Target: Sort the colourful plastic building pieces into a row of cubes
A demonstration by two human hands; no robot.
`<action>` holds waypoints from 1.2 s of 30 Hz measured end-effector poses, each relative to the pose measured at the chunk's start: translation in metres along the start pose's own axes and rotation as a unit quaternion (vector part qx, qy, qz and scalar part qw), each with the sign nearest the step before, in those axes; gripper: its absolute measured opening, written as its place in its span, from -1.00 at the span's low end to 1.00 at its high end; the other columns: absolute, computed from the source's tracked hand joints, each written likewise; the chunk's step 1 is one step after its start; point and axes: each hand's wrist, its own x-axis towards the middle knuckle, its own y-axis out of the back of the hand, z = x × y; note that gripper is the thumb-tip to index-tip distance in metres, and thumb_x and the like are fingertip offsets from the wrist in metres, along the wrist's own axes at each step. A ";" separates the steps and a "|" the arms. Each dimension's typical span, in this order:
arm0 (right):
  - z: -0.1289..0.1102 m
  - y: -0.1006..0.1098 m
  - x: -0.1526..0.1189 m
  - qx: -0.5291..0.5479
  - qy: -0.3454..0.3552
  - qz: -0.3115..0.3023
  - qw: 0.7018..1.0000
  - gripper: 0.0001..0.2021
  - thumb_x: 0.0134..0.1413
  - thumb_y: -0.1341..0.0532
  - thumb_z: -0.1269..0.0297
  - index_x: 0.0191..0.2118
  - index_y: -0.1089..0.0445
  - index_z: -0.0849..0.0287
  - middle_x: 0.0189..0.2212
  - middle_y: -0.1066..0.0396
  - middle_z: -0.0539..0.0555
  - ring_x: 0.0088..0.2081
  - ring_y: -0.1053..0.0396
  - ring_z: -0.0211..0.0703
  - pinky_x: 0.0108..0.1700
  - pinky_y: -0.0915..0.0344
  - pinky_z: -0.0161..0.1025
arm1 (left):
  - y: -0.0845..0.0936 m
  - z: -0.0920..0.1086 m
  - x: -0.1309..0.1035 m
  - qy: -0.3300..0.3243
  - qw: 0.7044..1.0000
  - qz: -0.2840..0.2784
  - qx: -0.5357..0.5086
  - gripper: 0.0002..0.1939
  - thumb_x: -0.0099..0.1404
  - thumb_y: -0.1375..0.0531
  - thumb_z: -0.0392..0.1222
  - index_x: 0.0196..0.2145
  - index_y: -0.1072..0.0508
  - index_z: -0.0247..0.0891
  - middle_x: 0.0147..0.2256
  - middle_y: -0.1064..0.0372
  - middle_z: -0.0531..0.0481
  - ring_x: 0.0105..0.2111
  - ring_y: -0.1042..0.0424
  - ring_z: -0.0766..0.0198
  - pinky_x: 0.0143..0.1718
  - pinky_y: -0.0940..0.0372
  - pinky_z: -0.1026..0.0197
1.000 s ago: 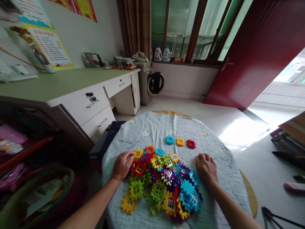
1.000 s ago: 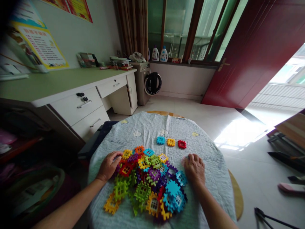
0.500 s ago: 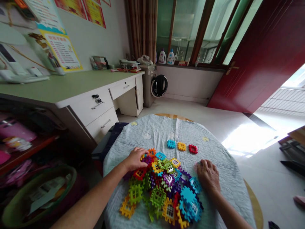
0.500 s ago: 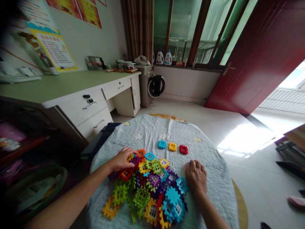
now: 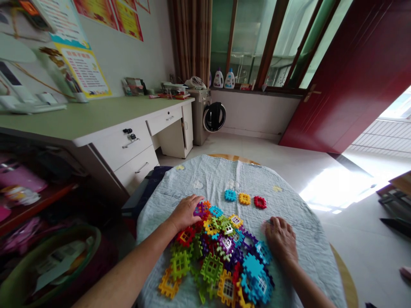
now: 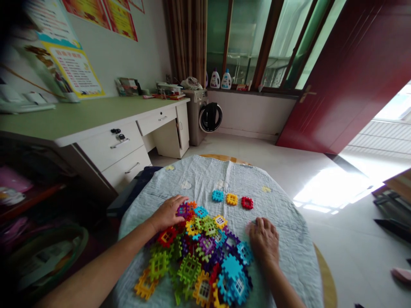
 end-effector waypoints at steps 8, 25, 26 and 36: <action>0.001 0.000 0.000 -0.018 0.004 -0.008 1.000 -0.65 0.26 -0.01 0.07 -0.02 -0.36 0.13 0.02 -0.31 0.18 0.01 -0.25 0.07 0.02 -0.15 -0.05 | 0.025 -0.037 -0.056 0.043 0.994 0.076 -0.059 -0.46 0.05 -0.26 -0.19 0.03 -0.41 -0.20 0.02 -0.41 -0.13 0.07 -0.35 0.05 0.16 -0.20 0.01; 0.000 0.001 0.000 -0.019 0.003 -0.010 1.000 -0.64 0.27 0.02 0.10 0.02 -0.32 0.17 0.02 -0.32 0.19 0.02 -0.25 0.08 0.03 -0.14 -0.06 | 0.020 -0.028 -0.095 0.088 0.993 0.072 0.027 -0.38 -0.04 -0.19 -0.29 0.05 -0.36 -0.23 -0.04 -0.40 -0.15 -0.02 -0.36 0.01 0.08 -0.22 0.02; 0.000 0.000 0.000 -0.018 0.003 -0.009 1.000 -0.64 0.27 0.02 0.10 0.01 -0.32 0.17 0.02 -0.32 0.19 0.01 -0.25 0.08 0.04 -0.14 -0.06 | 0.023 -0.025 -0.091 0.080 0.992 0.086 0.041 -0.37 -0.02 -0.18 -0.30 0.08 -0.33 -0.24 -0.02 -0.39 -0.16 -0.02 -0.35 0.01 0.09 -0.21 0.00; 0.001 -0.001 -0.001 -0.016 0.014 0.005 1.000 -0.67 0.27 0.01 0.16 0.01 -0.34 0.18 0.00 -0.33 0.19 0.00 -0.25 0.07 0.03 -0.15 -0.06 | 0.033 0.007 -0.055 0.016 0.995 0.090 0.048 -0.15 -0.05 -0.10 -0.49 0.24 -0.13 -0.20 0.04 -0.37 -0.10 0.02 -0.31 0.07 0.13 -0.17 -0.03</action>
